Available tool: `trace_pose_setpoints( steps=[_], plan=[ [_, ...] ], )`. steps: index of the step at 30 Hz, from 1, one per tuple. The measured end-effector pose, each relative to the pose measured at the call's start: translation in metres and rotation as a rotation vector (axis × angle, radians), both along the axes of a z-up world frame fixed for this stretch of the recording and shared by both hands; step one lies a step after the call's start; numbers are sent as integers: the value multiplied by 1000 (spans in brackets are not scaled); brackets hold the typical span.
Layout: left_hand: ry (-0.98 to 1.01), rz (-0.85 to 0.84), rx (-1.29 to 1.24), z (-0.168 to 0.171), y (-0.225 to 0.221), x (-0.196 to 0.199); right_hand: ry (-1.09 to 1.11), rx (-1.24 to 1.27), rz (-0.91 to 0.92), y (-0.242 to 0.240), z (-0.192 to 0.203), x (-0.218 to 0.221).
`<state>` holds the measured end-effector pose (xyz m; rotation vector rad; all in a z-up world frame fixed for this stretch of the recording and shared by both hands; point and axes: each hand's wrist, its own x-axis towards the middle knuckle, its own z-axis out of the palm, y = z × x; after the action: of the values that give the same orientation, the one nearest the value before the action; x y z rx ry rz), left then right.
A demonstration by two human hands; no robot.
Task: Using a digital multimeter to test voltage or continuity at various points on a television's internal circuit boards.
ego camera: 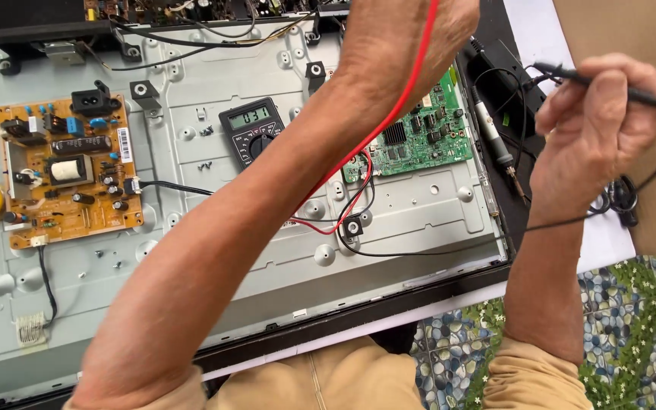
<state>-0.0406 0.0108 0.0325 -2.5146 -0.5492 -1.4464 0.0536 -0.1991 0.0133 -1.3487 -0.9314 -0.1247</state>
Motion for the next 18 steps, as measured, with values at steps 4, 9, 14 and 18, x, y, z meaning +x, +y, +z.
trace_pose_setpoints(
  steps=[4, 9, 14, 18],
  plan=[
    [-296, -824, -598, 65, -18, -90, 49, -121, 73, -24, -5, -42],
    [-106, -858, -708, 77, -21, -162, 70, -252, 73, -39, -28, -82],
    [7, -777, -787, 78, -20, -222, 63, -172, -71, -47, -51, -100],
    [73, -580, -783, 68, -23, -258, 79, -109, -248, -58, -63, -104]
  ],
)
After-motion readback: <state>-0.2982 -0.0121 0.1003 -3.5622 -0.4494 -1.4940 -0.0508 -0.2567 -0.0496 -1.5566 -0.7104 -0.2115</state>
